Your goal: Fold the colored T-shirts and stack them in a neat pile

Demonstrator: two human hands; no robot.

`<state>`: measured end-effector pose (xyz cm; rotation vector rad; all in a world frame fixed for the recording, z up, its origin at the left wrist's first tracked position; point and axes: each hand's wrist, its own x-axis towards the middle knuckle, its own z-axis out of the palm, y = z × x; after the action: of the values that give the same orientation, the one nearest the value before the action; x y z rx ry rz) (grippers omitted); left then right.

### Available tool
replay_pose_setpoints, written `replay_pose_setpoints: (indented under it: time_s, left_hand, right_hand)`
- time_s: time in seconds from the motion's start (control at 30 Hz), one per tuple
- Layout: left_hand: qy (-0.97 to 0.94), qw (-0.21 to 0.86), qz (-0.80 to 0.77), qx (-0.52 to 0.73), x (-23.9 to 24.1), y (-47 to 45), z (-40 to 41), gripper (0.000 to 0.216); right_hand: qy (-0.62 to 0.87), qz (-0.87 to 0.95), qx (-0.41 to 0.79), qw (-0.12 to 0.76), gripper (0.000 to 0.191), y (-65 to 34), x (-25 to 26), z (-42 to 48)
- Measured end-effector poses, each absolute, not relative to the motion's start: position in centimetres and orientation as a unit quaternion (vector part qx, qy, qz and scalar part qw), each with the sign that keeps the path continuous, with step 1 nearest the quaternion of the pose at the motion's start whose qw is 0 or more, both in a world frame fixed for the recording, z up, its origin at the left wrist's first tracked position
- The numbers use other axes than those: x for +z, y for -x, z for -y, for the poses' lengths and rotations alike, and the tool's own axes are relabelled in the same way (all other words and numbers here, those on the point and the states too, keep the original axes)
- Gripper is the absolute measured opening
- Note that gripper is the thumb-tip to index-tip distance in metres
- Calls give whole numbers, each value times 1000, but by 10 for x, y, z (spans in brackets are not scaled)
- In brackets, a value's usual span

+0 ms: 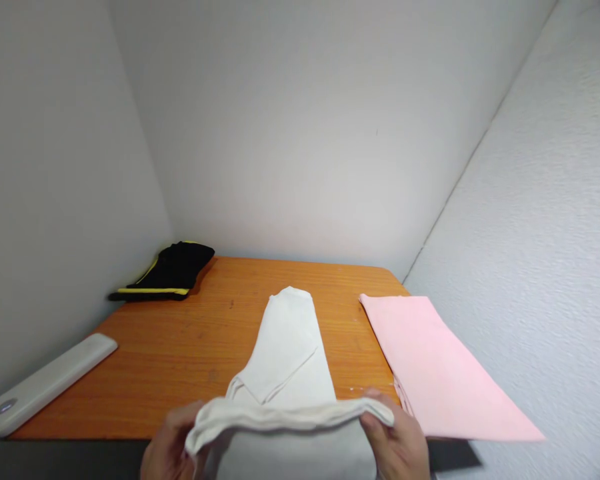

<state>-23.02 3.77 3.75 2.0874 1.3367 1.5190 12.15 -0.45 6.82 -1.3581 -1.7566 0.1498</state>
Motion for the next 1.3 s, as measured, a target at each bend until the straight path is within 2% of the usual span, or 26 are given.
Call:
replay_pose_setpoints:
  time_s: [0.07, 0.13, 0.2, 0.37, 0.5, 0.7, 0.87, 1.07, 1.3]
  left_hand:
    - [-672, 180, -458, 553, 61, 209, -74, 19]
    - [-644, 253, -496, 525, 79, 190, -120, 25]
    - [-666, 235, -523, 477, 91, 176, -169, 29]
    - [-704, 142, -607, 340, 88, 159, -257, 29]
    - [-704, 125, -641, 279, 72, 152, -283, 28]
    - [-718, 91, -652, 226, 67, 148, -281, 33]
    - [-785, 34, -582, 211, 77, 141, -236, 39]
    - [-879, 37, -468, 85, 61, 129, -182, 53]
    - [-843, 58, -533, 46, 42, 122, -171, 59]
  right_hand:
    - [564, 662, 69, 489, 33, -112, 84, -34]
    - [569, 652, 73, 496, 36, -108, 93, -81]
    - [589, 660, 64, 462, 42, -111, 97, -130]
    - [675, 680, 30, 286, 43, -118, 87, -216]
    - [691, 680, 26, 244, 44, -115, 72, -239]
    - [711, 667, -7, 224, 40, -107, 63, -243]
    - [674, 687, -115, 245, 46, -86, 49, -222]
    - [630, 762, 3, 154, 74, -53, 18, -182]
    - [638, 760, 41, 119, 77, -48, 20, -176]
